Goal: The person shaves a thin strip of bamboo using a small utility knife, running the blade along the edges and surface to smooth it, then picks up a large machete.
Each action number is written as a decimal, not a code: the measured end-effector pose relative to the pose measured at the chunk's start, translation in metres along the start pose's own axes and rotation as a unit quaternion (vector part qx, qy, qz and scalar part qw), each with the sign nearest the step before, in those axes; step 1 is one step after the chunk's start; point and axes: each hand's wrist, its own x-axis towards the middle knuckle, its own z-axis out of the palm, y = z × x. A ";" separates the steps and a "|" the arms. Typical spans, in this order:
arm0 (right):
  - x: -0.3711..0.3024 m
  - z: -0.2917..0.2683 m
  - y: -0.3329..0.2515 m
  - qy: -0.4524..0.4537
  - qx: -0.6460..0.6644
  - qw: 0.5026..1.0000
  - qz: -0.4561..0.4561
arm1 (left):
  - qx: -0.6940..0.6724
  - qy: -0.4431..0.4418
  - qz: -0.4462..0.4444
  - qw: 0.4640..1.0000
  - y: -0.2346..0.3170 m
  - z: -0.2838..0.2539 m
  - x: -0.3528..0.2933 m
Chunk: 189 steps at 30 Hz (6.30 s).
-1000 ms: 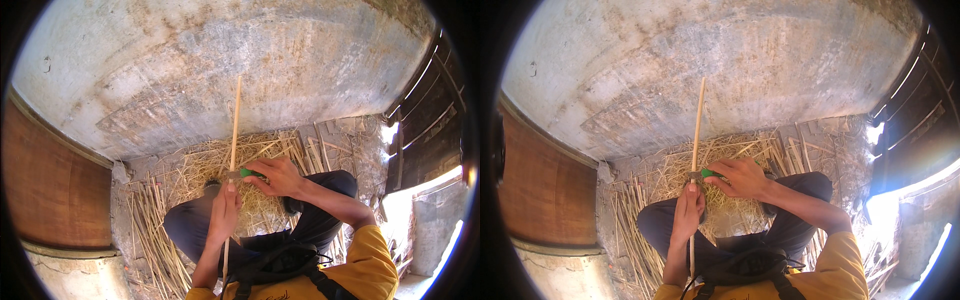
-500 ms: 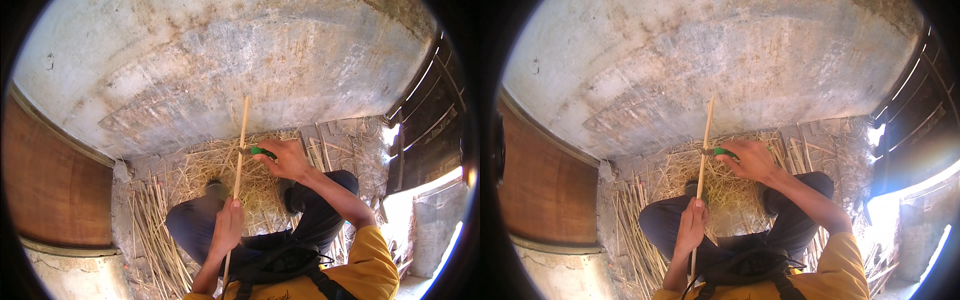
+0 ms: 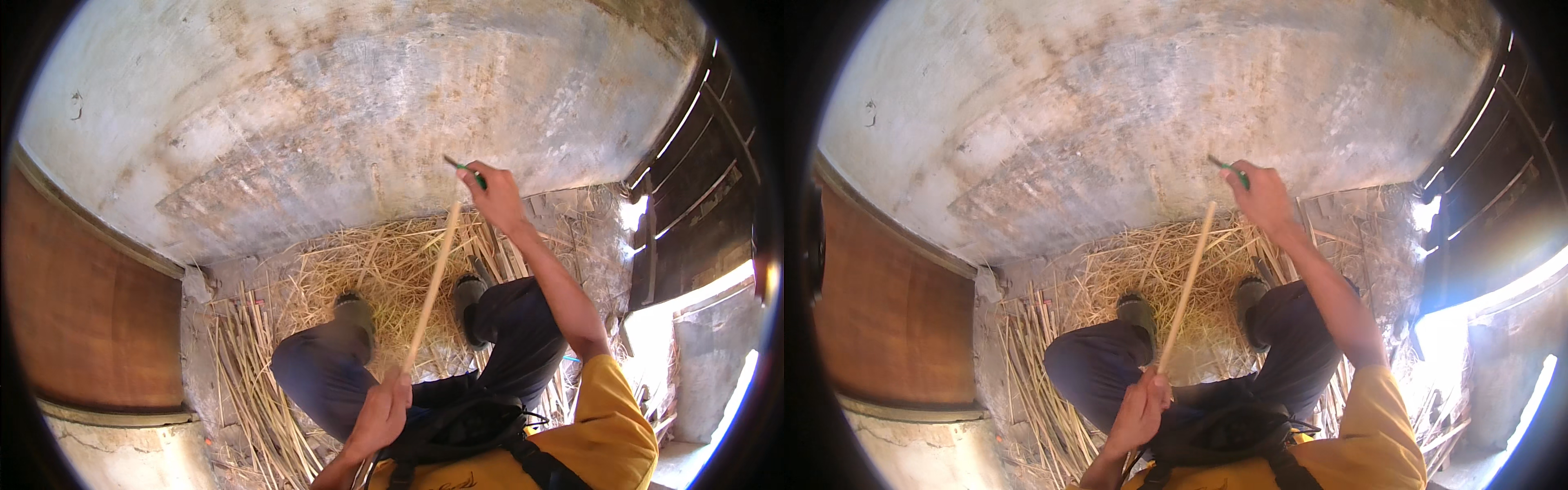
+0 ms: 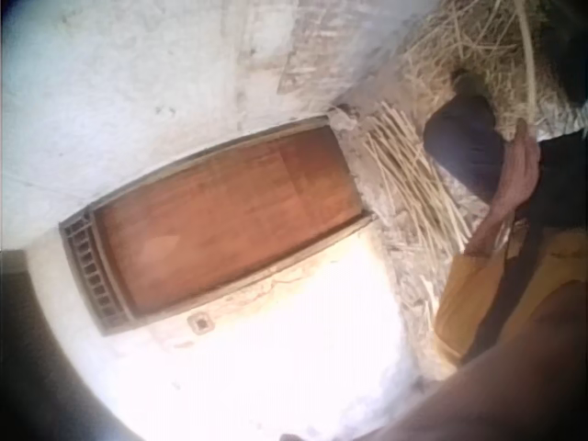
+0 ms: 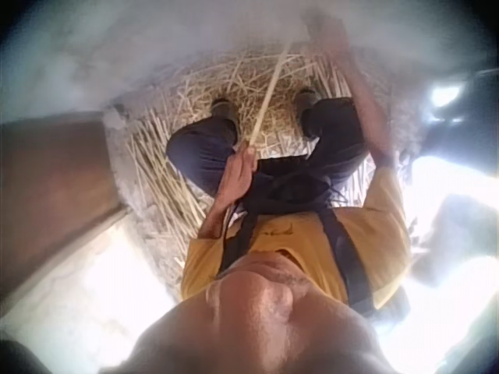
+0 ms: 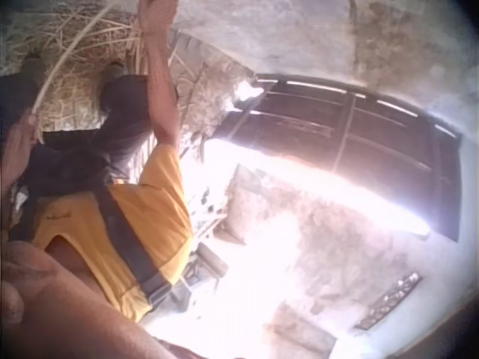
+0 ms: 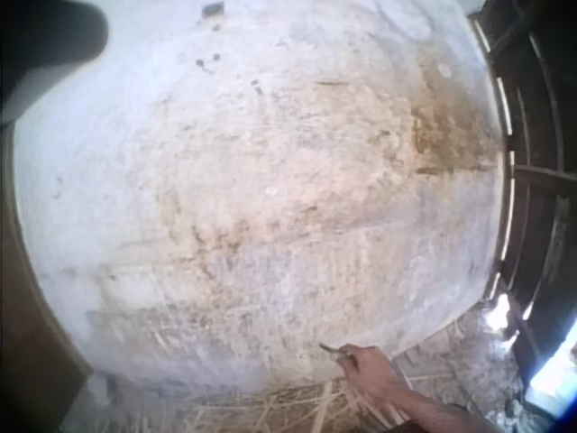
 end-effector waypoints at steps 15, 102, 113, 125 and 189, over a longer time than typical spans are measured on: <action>-0.058 0.029 -0.035 -0.098 0.098 0.963 -0.230 | 0.053 0.115 -0.014 0.992 -0.012 -0.014 0.050; -0.094 0.040 -0.054 -0.093 0.113 0.917 -0.372 | -0.204 0.017 -0.139 0.969 0.000 -0.018 0.056; -0.102 0.041 -0.059 -0.044 0.074 0.897 -0.434 | -0.175 0.048 -0.083 0.980 0.008 -0.009 0.064; -0.110 0.041 -0.060 -0.039 0.033 0.901 -0.431 | -0.039 0.108 -0.032 0.993 0.012 -0.005 0.058; -0.029 0.011 -0.018 -0.019 0.209 0.971 -0.111 | 0.053 0.107 -0.054 0.991 -0.016 -0.009 -0.002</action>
